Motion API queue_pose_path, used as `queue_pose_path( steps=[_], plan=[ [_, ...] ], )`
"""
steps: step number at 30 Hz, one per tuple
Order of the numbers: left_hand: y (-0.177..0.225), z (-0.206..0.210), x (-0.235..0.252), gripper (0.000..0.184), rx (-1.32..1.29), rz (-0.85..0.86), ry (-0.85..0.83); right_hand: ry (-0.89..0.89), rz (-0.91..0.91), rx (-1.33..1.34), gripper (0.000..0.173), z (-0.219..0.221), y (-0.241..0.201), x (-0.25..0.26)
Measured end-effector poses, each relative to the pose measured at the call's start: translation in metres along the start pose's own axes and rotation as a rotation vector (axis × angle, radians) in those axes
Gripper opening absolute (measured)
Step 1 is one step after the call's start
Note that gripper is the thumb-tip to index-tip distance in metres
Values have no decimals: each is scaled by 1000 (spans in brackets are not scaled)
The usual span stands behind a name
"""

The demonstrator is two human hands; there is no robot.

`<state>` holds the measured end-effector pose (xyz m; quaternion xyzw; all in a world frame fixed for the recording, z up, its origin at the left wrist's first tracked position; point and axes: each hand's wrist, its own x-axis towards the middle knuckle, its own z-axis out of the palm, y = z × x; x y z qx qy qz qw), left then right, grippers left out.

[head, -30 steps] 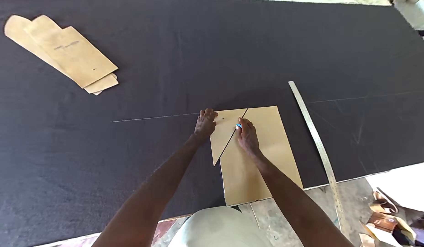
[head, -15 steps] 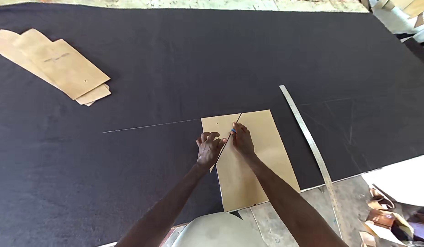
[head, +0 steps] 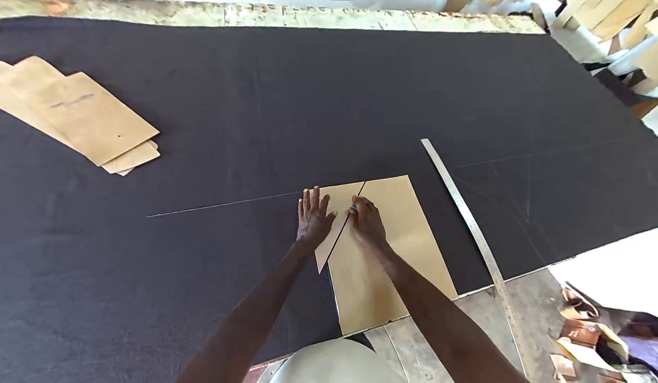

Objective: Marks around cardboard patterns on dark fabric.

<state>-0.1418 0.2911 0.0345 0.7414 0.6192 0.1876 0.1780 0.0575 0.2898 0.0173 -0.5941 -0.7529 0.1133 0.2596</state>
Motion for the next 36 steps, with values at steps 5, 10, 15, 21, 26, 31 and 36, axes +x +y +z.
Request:
queue_pose_path(
  steps=[5,10,15,21,26,31,36],
  plan=[
    [-28,5,27,75,-6,10,16,-34,15,-26,41,-1,-2,-1],
    [-32,12,25,73,47,56,34,5,-35,-30,41,2,2,-2],
    [-32,11,24,71,46,68,42,10,-52,-38,40,1,1,-2],
    [-34,13,24,72,53,77,44,9,-50,-55,39,2,0,-1],
    [-30,11,23,71,69,45,17,-34,-16,-59,41,1,-1,0],
    [-10,14,14,56,166,47,-15,-1,-29,-38,39,2,0,0],
    [4,26,3,58,173,-6,-66,22,-63,-38,36,4,5,-1]
  ],
)
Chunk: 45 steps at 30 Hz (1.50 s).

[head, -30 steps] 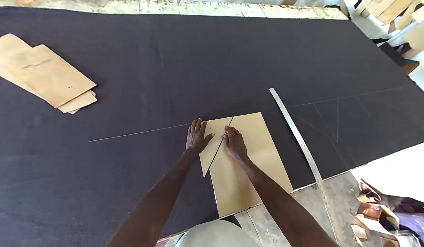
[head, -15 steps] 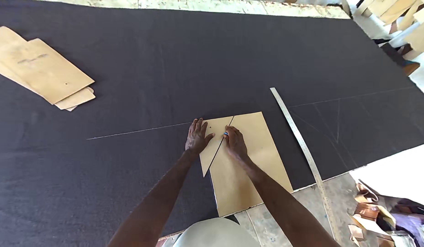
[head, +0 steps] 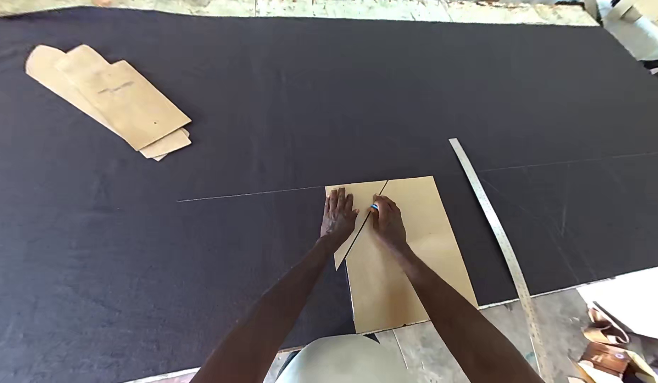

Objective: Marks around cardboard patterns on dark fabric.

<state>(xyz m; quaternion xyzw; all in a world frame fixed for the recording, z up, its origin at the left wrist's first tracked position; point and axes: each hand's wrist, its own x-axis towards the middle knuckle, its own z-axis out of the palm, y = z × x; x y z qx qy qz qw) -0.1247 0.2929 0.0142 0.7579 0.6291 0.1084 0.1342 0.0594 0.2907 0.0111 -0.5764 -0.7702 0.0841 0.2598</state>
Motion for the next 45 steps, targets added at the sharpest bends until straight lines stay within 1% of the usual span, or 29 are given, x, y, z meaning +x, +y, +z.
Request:
queue_pose_path(
  steps=[3,6,9,12,14,17,18,20,23,25,26,28,30,33,35,39,45],
  plan=[
    [0,-10,4,59,0,3,-50,-17,15,-1,37,-2,-1,1],
    [-6,-30,10,57,-39,37,-137,-50,55,-15,42,-3,-3,1],
    [-6,-51,8,50,-69,93,-230,-35,51,-31,42,-2,-3,-1],
    [7,-61,-12,39,-74,116,-307,-32,51,-25,40,-2,-4,1],
    [21,-64,-34,45,-97,90,-336,-31,58,-5,41,-2,-3,1],
    [33,-52,-60,68,-64,80,-317,-10,32,23,40,-2,-1,1],
    [34,-46,-63,72,-48,76,-305,8,17,35,38,-1,1,1],
    [36,-39,-65,75,-31,66,-294,25,5,79,37,-2,3,2],
    [41,-41,-65,74,-36,45,-306,27,9,164,37,-8,7,7],
    [47,-46,-64,76,-33,19,-340,38,44,203,31,-16,-3,19],
    [50,-47,-64,77,-33,1,-365,31,68,231,26,-20,-13,25],
    [56,-46,-64,80,-35,-24,-386,-80,152,293,23,-27,-41,38],
    [57,-44,-67,81,-52,-15,-378,-218,216,340,22,-26,-73,51],
    [54,-42,-76,76,-107,14,-340,-346,303,342,24,-8,-109,66],
    [56,-40,-79,80,-66,19,-340,-402,330,275,24,4,-122,72],
    [57,-33,-80,78,-63,25,-327,-435,362,134,20,9,-136,75],
    [58,-38,-81,73,-86,15,-347,-354,356,56,18,12,-141,66]
  ],
)
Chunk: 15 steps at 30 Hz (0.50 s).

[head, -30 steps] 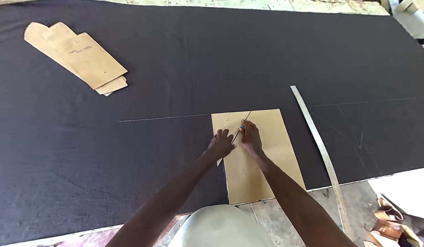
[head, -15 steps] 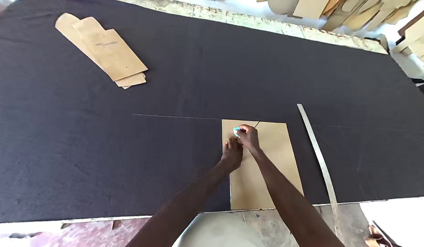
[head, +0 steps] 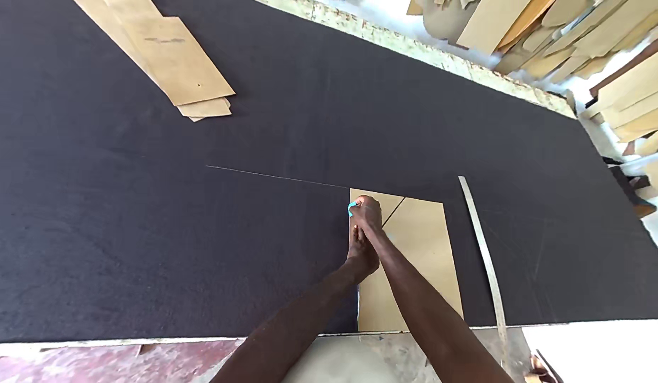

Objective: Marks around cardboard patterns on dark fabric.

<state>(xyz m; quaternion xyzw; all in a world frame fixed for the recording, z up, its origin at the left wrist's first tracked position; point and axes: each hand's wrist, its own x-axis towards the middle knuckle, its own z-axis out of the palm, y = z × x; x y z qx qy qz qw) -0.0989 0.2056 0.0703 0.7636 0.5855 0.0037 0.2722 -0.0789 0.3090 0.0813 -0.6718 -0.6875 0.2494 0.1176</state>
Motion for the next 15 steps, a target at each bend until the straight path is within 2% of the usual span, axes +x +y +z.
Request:
queue_pose_path(
  steps=[5,9,15],
  plan=[
    [-4,16,-4,78,-15,20,140,38,-9,-37,17,4,-6,18],
    [-2,19,1,89,7,-23,116,35,-10,-80,19,1,-16,53],
    [-2,7,-5,80,-20,-13,110,66,3,-113,20,3,-27,64]
  ],
)
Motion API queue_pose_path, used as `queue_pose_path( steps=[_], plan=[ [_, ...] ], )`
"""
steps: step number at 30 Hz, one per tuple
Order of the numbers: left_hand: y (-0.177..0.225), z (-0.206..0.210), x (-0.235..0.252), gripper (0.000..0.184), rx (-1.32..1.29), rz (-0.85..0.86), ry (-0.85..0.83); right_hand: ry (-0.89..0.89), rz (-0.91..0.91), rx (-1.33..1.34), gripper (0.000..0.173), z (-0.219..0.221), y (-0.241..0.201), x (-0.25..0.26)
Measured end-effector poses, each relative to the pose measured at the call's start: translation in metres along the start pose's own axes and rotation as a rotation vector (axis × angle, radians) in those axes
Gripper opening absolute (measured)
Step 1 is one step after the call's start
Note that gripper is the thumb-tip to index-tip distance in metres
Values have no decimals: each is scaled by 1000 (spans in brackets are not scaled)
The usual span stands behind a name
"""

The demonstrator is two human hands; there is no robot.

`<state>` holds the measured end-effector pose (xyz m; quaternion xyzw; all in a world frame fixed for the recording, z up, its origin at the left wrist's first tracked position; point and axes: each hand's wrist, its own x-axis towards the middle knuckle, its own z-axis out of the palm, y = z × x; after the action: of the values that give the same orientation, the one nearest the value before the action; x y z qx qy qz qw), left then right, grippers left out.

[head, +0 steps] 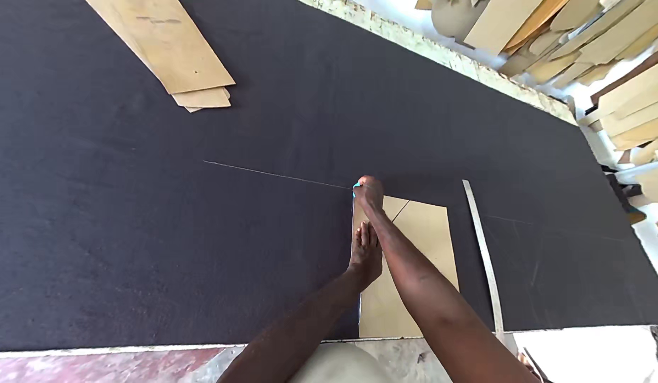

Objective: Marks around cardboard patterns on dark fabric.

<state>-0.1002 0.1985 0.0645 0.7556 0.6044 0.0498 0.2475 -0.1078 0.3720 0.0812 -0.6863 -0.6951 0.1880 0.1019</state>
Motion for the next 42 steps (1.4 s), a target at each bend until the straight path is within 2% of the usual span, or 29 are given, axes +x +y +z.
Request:
queue_pose_path(
  steps=[3,8,10,12,15,17,22,24,27,32,36,39,42],
  plan=[
    [-2,4,4,78,23,17,-27,-51,-7,-24,20,-3,4,-23],
    [-1,4,6,69,99,42,-71,-426,60,-57,20,-29,19,-68],
    [-3,3,10,68,90,52,-79,-340,42,109,20,-41,37,-79],
    [-10,-5,14,71,31,69,-87,-139,22,296,21,-57,58,-93],
    [-22,-37,26,54,-32,117,-85,173,48,495,26,-69,87,-122],
    [-35,-62,43,48,-65,168,-143,273,66,550,30,-68,99,-143],
    [-79,-84,96,39,-258,381,-246,116,10,456,34,-27,94,-171],
    [-83,-88,103,38,-298,381,-266,85,-14,440,34,-9,84,-166],
    [-78,-96,107,34,-324,345,-300,144,-48,392,31,11,71,-147],
    [-76,-105,118,36,-297,306,-311,207,-91,344,23,20,52,-119],
    [-75,-107,125,51,-393,150,-364,230,-118,339,19,30,50,-109],
    [-62,-116,129,69,-307,69,-418,216,-96,299,18,30,45,-106],
    [-59,-116,136,78,-251,22,-437,210,-79,237,20,30,40,-102]
  ],
)
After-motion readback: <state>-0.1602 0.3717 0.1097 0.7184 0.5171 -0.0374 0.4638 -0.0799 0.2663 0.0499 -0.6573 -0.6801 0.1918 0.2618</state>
